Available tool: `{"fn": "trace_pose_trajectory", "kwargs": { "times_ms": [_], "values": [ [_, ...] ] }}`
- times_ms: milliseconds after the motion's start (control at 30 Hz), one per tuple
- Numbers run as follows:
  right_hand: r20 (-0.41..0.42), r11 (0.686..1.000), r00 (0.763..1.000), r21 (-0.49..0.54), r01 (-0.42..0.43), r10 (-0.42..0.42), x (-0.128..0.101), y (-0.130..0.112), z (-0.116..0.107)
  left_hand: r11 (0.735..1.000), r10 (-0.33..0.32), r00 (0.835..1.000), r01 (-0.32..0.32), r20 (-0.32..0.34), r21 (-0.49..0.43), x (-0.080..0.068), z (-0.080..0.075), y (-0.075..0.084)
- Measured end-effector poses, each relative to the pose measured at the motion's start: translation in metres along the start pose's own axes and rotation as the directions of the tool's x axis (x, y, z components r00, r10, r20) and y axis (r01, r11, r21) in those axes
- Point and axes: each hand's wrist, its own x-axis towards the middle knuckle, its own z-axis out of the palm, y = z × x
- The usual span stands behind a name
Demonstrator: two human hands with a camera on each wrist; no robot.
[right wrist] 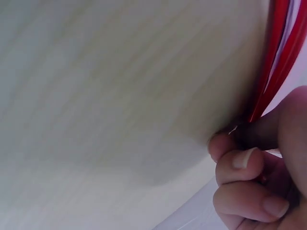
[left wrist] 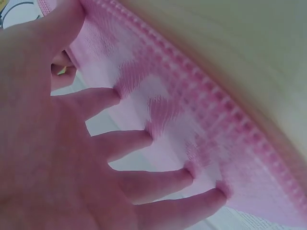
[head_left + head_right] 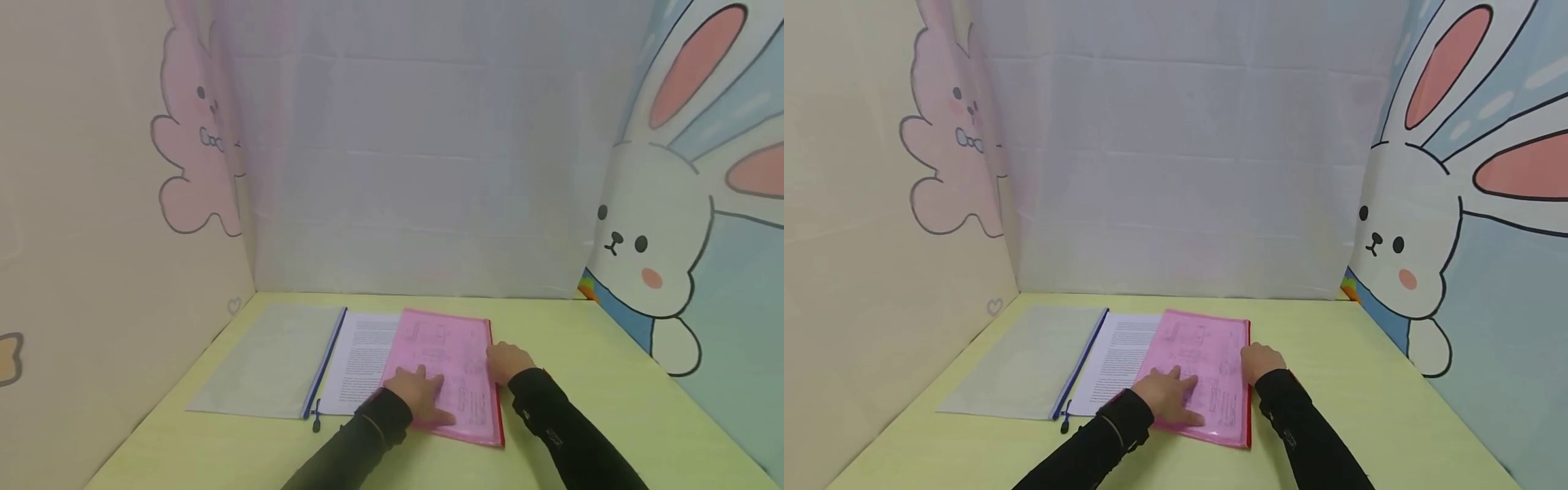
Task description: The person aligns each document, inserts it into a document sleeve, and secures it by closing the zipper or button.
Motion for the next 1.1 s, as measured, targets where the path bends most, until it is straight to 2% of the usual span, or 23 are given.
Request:
{"fn": "trace_pose_trajectory", "kwargs": {
  "times_ms": [267,533,1100],
  "values": [
    [0.065,1.000,0.998,0.019,0.017,-0.018,-0.004,-0.002,-0.009,0.999,-0.033,0.999,0.033,-0.003,-0.010,0.004,-0.001,0.000],
    [0.133,0.999,0.991,0.046,-0.008,0.002,-0.010,-0.004,-0.013,0.998,-0.066,0.998,0.067,0.021,-0.021,0.006,0.000,0.002],
    [0.122,1.000,0.992,0.003,0.029,-0.029,-0.021,-0.009,-0.014,0.998,-0.056,0.998,0.056,0.013,0.042,0.009,0.001,0.005]
  ]
}}
